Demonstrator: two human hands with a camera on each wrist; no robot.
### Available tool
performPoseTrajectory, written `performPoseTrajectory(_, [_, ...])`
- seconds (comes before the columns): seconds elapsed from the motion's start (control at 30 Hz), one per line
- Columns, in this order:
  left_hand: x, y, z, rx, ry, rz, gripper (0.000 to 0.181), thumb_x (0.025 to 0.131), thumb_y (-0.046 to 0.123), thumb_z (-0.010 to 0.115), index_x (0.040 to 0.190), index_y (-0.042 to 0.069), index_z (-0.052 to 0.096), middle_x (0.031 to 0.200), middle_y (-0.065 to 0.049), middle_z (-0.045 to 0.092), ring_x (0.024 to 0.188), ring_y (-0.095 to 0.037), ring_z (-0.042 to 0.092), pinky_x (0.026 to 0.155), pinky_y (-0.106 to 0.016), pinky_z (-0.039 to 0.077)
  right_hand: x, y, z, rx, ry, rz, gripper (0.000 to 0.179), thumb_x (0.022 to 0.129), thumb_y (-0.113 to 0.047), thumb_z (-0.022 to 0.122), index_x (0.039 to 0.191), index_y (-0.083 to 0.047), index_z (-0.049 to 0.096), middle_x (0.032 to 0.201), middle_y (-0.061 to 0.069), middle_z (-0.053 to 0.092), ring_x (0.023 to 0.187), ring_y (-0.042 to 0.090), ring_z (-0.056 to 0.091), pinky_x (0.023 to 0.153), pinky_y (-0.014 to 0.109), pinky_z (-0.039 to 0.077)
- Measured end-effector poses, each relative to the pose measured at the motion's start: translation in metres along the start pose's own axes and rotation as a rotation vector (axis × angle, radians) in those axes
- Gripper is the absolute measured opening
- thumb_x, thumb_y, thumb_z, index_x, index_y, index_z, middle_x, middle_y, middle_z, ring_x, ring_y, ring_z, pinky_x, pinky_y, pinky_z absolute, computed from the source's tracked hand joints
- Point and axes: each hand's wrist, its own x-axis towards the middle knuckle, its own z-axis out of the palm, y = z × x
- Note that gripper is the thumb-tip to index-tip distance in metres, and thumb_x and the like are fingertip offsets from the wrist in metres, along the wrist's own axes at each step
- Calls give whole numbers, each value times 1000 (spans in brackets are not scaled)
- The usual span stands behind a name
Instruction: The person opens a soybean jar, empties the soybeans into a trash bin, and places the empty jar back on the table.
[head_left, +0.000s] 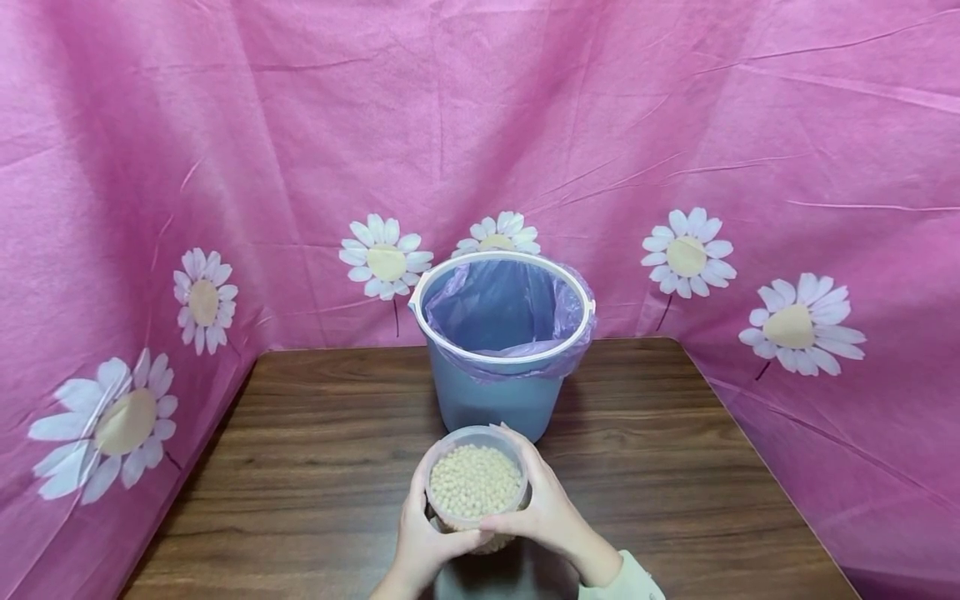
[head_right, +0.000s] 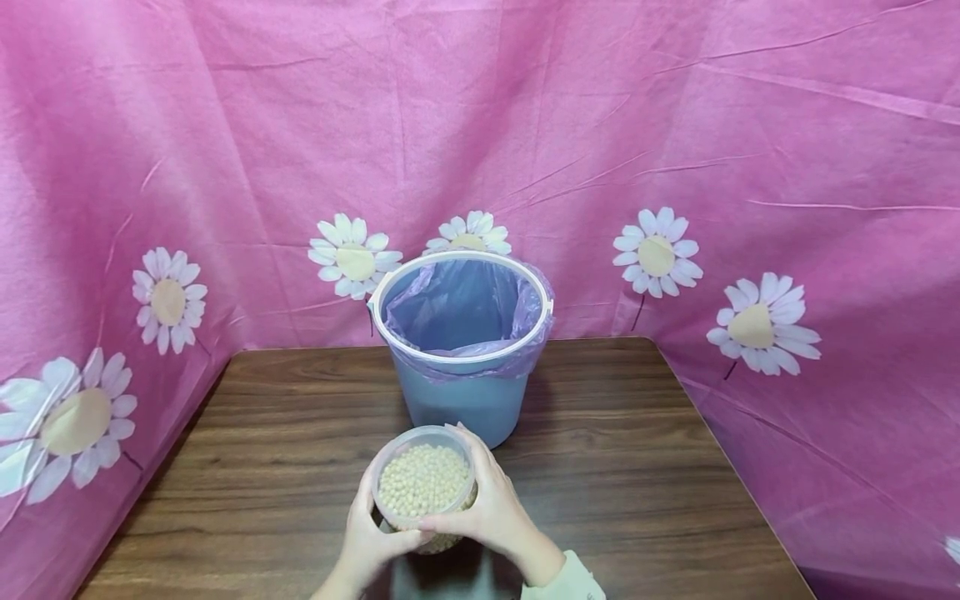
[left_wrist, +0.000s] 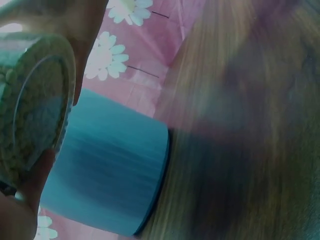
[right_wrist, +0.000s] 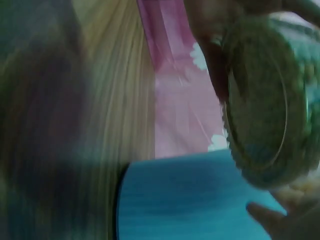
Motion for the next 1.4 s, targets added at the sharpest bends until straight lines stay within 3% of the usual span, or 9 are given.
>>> performPoseTrajectory(0.17, [3,1,-3,-50,-70,16,111,55,2,91,152,13,36,143,-15,52,119,-6,55,98,-20,46,3,7,-10,118,-107,-21,105,67,-31,90,153,-13,33,155,9,41,144,18,37,113,34,32])
performPoseTrajectory(0.27, [4,2,-3,-43,-71,24,112,56,2,91,152,13,35,144,-14,52,120,-5,55,98,-21,46,3,11,-10,137,-119,-56,103,73,-39,86,154,-9,30,154,11,40,139,13,41,112,34,36])
performPoseTrajectory(0.43, [4,4,0,-3,28,-12,113,54,7,94,151,21,38,145,-7,52,121,-5,53,97,-20,45,-1,14,-2,83,-4,-96,96,80,-39,82,153,-5,29,155,15,40,139,8,40,110,50,36])
performPoseTrajectory(0.63, [3,5,7,106,193,-60,119,52,12,96,153,20,34,144,-9,52,116,-4,52,93,-19,45,-7,12,16,26,148,-103,95,77,-27,84,153,-5,31,154,13,41,141,7,39,112,22,31])
performPoseTrajectory(0.7, [3,3,9,141,239,-42,122,50,12,97,153,18,33,145,-11,51,117,-3,52,92,-17,44,-8,8,22,14,168,-53,100,73,-28,87,154,-8,31,155,10,39,142,10,36,113,21,29])
performPoseTrajectory(0.9, [1,-4,15,257,322,84,125,45,18,99,152,11,35,144,-14,53,125,4,46,99,-7,33,-6,-9,35,-4,201,151,118,61,-33,94,156,-14,26,155,4,37,141,23,39,113,39,36])
performPoseTrajectory(1.03, [1,-7,16,276,302,129,120,47,17,98,151,10,37,143,-14,55,125,1,49,99,-8,35,-2,-15,36,8,214,183,119,56,-35,96,153,-14,29,151,3,42,133,24,46,109,42,41])
performPoseTrajectory(1.2, [2,-5,14,294,258,117,119,47,20,99,150,13,40,141,-9,57,124,-7,54,99,-14,39,1,-13,29,-1,201,180,119,52,-33,97,150,-13,33,148,4,45,130,24,49,106,41,43])
performPoseTrajectory(1.4, [3,-4,12,332,226,146,120,44,25,100,149,15,41,139,-9,59,122,-9,56,97,-17,44,1,-5,18,-69,145,99,122,53,-35,97,153,-12,31,152,6,45,130,26,52,104,42,46])
